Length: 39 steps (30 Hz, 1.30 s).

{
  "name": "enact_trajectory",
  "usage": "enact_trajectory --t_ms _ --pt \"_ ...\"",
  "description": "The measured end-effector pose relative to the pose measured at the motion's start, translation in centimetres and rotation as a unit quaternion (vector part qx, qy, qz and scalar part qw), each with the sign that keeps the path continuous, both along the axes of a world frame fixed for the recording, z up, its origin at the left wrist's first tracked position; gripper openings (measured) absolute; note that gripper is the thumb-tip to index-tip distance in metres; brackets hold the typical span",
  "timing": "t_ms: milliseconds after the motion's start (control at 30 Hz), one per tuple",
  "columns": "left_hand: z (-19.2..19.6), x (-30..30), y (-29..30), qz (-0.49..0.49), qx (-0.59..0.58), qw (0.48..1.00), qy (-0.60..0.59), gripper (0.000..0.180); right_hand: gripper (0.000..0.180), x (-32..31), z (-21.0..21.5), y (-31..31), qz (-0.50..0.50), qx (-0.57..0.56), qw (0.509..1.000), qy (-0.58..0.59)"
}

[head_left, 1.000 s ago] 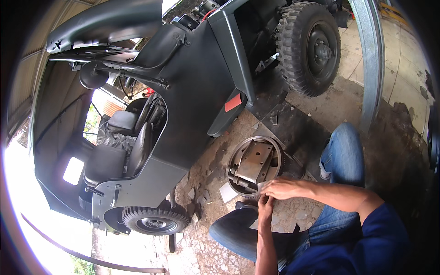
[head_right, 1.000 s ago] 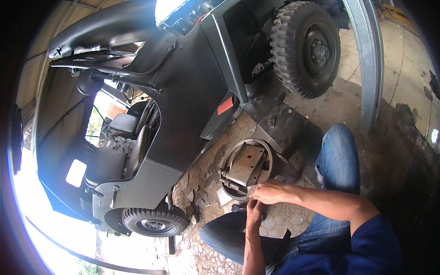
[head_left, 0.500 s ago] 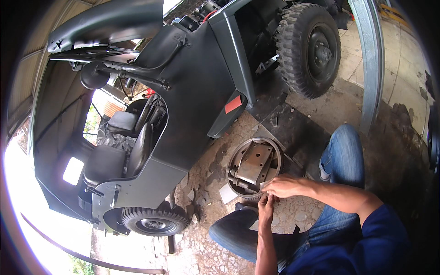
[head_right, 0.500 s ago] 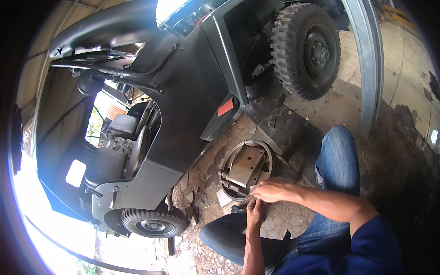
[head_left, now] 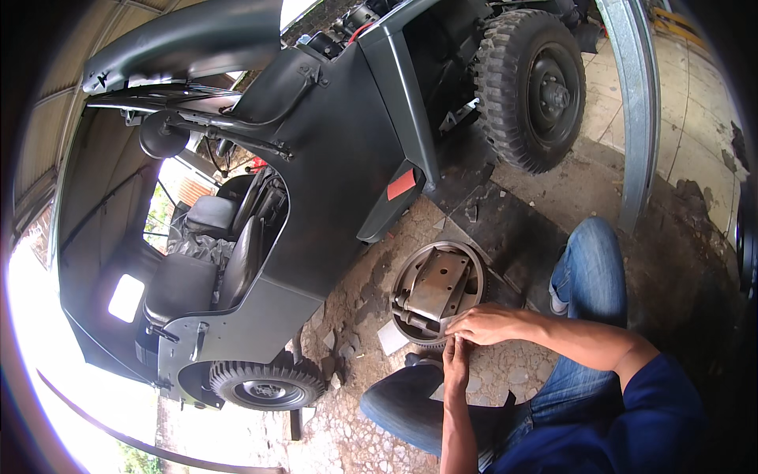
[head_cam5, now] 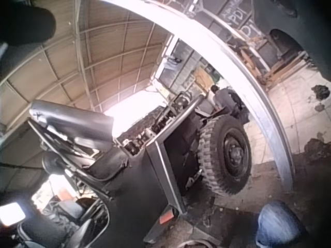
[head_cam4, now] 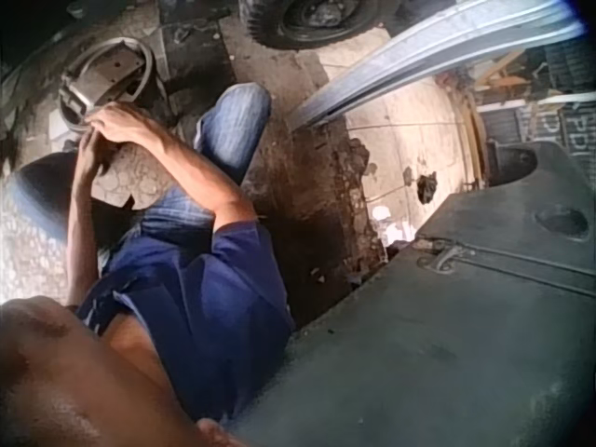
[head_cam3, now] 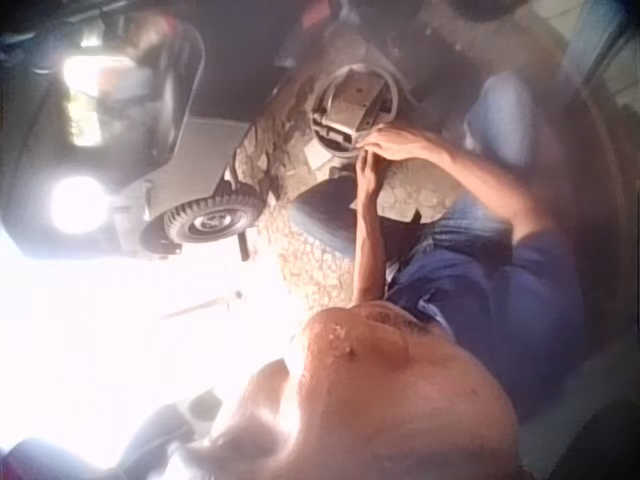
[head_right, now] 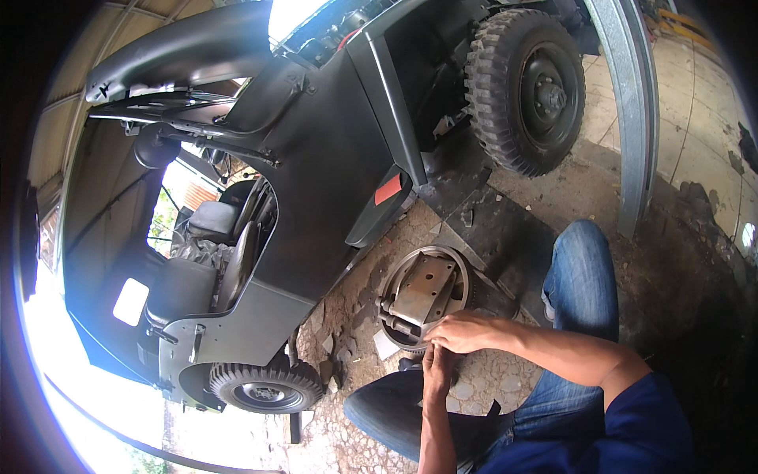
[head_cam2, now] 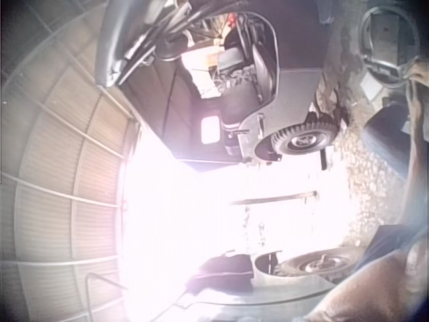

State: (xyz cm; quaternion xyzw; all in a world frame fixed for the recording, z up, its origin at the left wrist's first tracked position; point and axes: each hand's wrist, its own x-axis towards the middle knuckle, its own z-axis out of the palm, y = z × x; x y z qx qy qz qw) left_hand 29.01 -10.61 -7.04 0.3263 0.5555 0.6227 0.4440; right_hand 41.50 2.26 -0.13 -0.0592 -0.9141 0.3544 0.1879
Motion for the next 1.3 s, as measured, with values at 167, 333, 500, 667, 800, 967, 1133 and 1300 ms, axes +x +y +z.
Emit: enact_trajectory --t_ms 167,333,500,667,800,967,1133,1300 --pt "-0.5 0.0 0.0 0.017 -0.01 0.999 0.034 0.037 0.032 0.4 0.6 -0.8 -0.024 -0.05 0.998 -0.022" --pt "1.0 0.7 0.2 -0.009 0.028 1.0 -0.005 0.034 0.032 0.5 1.2 0.1 -0.053 -0.092 0.989 -0.107" --pt "1.5 1.0 0.2 -0.005 0.035 0.998 -0.055 0.03 0.032 0.7 1.3 -0.6 -0.046 -0.061 0.996 -0.052" --pt "1.4 1.4 0.3 0.026 0.019 0.999 -0.018 0.036 0.032 0.2 0.0 -0.4 -0.063 -0.068 0.994 -0.06" --pt "0.3 -0.3 -0.4 -0.007 -0.022 0.997 0.077 0.041 0.032 0.6 1.3 -0.6 -0.024 -0.094 0.994 -0.048" --pt "1.2 0.9 0.3 -0.013 0.063 0.996 -0.067 0.03 0.032 0.4 1.0 -0.4 -0.066 -0.063 0.993 -0.072" --pt "0.6 0.7 0.4 0.037 0.002 0.999 0.005 0.023 0.032 0.4 0.1 0.5 -0.054 -0.049 0.995 -0.074" --pt "-0.4 0.0 -0.2 0.034 -0.023 0.997 0.059 0.024 0.029 0.5 -0.3 -0.3 -0.051 -0.05 0.997 0.001"
